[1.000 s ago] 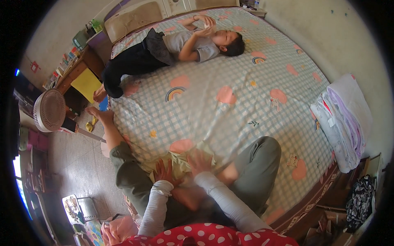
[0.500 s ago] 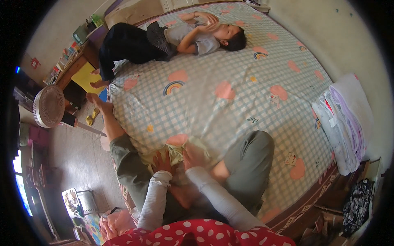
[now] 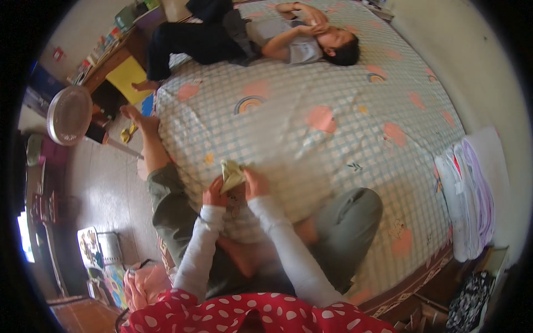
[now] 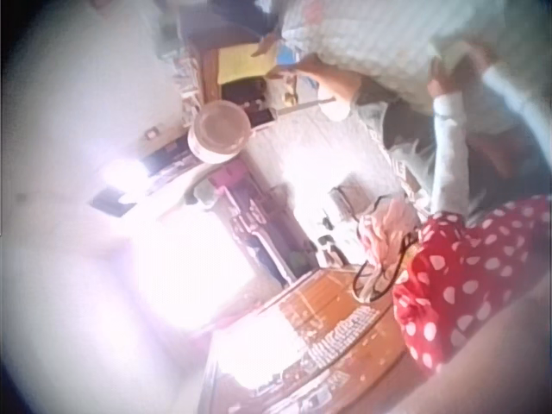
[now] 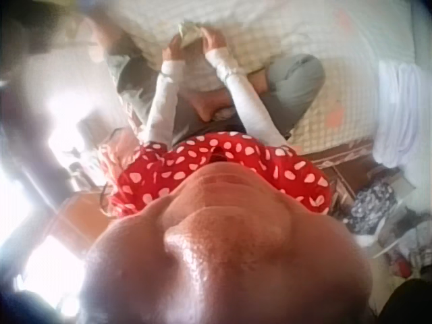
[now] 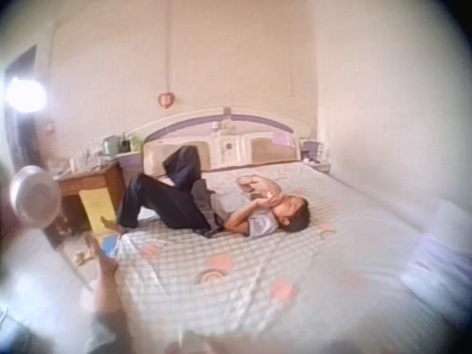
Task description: The person flattens and folds a cloth on a bed by hand, then adjusts their arm sleeve.
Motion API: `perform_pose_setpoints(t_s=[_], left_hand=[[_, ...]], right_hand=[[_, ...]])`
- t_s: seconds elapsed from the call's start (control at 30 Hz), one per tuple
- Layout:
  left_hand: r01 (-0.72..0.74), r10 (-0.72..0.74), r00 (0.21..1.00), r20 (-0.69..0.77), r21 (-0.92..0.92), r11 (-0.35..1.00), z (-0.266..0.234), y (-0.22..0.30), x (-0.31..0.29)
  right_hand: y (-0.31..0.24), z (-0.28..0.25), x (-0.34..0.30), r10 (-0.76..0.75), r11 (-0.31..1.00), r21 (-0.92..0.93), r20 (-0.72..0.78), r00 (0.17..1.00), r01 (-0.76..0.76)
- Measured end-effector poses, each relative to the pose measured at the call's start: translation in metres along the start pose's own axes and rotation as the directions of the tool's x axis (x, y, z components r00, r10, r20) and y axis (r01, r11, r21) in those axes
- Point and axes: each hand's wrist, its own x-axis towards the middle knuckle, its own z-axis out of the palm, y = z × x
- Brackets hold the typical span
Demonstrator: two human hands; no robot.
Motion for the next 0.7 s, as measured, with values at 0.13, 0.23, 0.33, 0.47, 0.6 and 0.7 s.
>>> perform_pose_setpoints(t_s=[0.13,0.23,0.33,0.47,0.6,0.7], left_hand=[[-0.165,0.167,0.980,-0.111,0.031,0.986,-0.022,-0.020,0.081],[-0.349,0.354,0.898,-0.259,0.069,0.935,-0.046,-0.010,0.146],[-0.309,0.347,0.933,-0.091,0.289,0.906,-0.054,-0.021,0.197],[-0.069,-0.083,0.960,0.266,0.515,0.855,-0.042,-0.060,0.223],[0.004,-0.103,0.977,0.187,0.467,0.884,-0.014,-0.079,0.250],[0.119,-0.178,0.982,0.060,0.536,0.836,0.016,-0.089,0.265]], right_hand=[[-0.033,-0.004,0.094,-0.063,0.995,0.080,0.046,0.997,0.059],[-0.043,-0.018,0.168,-0.378,0.897,-0.239,0.021,0.925,0.372],[-0.045,-0.018,0.218,-0.419,0.830,-0.390,0.035,0.908,0.398],[-0.014,0.000,0.255,-0.134,0.830,-0.514,0.190,0.973,0.215],[0.016,0.029,0.286,-0.037,0.826,-0.544,0.205,0.978,0.146],[0.020,0.053,0.297,0.016,0.755,-0.645,0.206,0.978,0.123]])
